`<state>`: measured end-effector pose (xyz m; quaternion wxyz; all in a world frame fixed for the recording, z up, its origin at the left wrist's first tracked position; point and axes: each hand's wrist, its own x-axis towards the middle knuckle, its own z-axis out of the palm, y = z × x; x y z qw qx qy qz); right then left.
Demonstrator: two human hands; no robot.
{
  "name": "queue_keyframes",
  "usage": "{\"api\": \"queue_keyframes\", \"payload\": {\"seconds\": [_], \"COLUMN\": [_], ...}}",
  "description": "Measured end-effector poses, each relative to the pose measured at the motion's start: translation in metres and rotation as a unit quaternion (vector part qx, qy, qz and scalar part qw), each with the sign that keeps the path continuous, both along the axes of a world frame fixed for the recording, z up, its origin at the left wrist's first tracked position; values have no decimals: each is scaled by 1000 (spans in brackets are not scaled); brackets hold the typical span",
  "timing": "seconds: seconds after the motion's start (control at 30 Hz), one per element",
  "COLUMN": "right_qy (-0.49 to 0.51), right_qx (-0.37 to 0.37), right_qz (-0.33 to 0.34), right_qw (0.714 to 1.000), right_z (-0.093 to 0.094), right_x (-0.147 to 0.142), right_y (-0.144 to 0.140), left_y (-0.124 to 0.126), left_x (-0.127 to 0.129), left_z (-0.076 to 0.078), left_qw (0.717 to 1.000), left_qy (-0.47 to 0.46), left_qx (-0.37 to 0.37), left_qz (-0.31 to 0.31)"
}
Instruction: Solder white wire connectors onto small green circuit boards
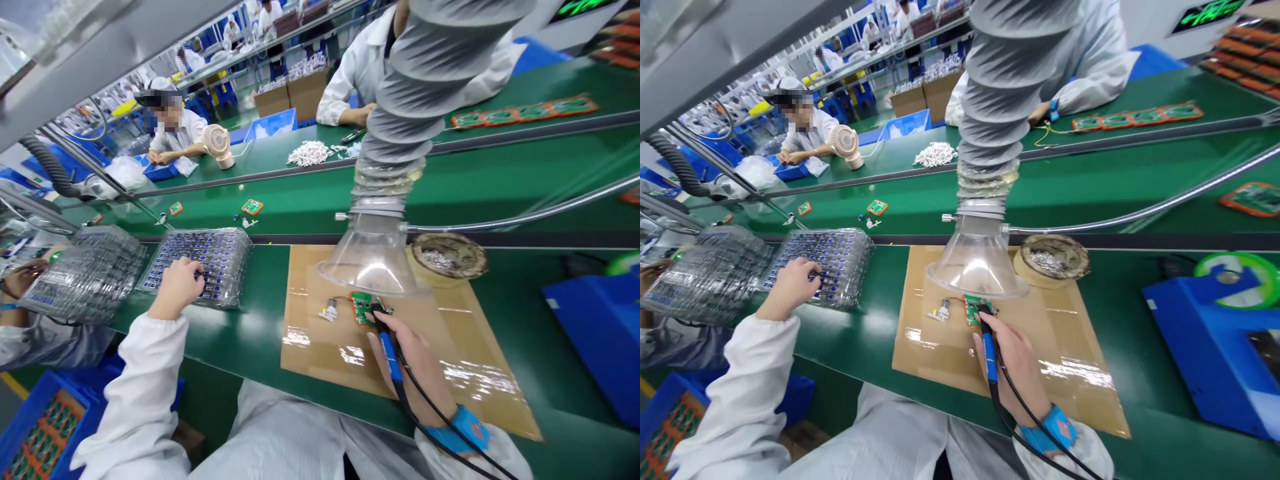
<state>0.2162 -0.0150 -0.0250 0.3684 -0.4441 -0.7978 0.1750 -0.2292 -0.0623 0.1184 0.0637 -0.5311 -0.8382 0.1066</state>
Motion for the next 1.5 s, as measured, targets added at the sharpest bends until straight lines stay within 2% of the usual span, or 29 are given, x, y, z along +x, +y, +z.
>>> {"api": "queue_keyframes", "payload": {"seconds": [0.1,0.2,0.3,0.37,0.4,0.43,0.5,0.57,0.67,0.7,0.73,0.77,0.8,0.9,0.97,1.07,1.17,1.3,1.5], "right_qy": [4,26,32,34,37,41,47,47,40,41,48,62,86,203,277,335,358,369,368], "right_qx": [-30,-48,-41,-30,-27,-26,-22,-2,38,48,54,51,36,-58,-106,-136,-164,-177,-158], "right_qz": [-5,-9,-1,0,-2,-7,-17,-28,-49,-55,-58,-58,-55,-45,-49,-69,-86,-93,-85], "right_qw": [1000,998,999,999,999,999,999,999,997,996,996,995,994,976,954,930,915,908,912], "right_z": [0,-2,-5,-6,-7,-7,-7,-7,-7,-6,-5,-2,0,12,20,25,25,23,20], "right_x": [4,9,14,14,14,13,11,11,12,13,13,13,12,4,-4,-14,-20,-21,-19], "right_y": [-2,-4,-4,-4,-4,-3,-3,-2,-2,-2,-3,-3,-4,-7,-8,-7,-6,-6,-6], "left_y": [1,3,3,4,6,10,23,40,60,64,67,68,69,69,68,67,65,63,63], "left_x": [-12,-15,2,34,55,78,124,163,201,209,216,221,225,236,243,250,253,253,252], "left_z": [-1,4,10,6,1,-7,-28,-51,-73,-77,-79,-81,-82,-85,-86,-85,-80,-76,-80], "left_qw": [1000,1000,994,971,948,920,850,765,630,597,578,576,586,649,681,710,718,712,715], "left_qy": [-2,-20,-48,-124,-188,-272,-443,-575,-726,-760,-782,-793,-793,-751,-718,-684,-668,-666,-670], "left_qx": [-23,-5,93,202,251,266,237,200,178,167,145,115,82,-8,-32,-37,-20,-5,11], "left_qz": [-10,-14,-6,-28,-50,-91,-159,-211,-212,-198,-179,-161,-144,-125,-138,-165,-193,-222,-200]}}
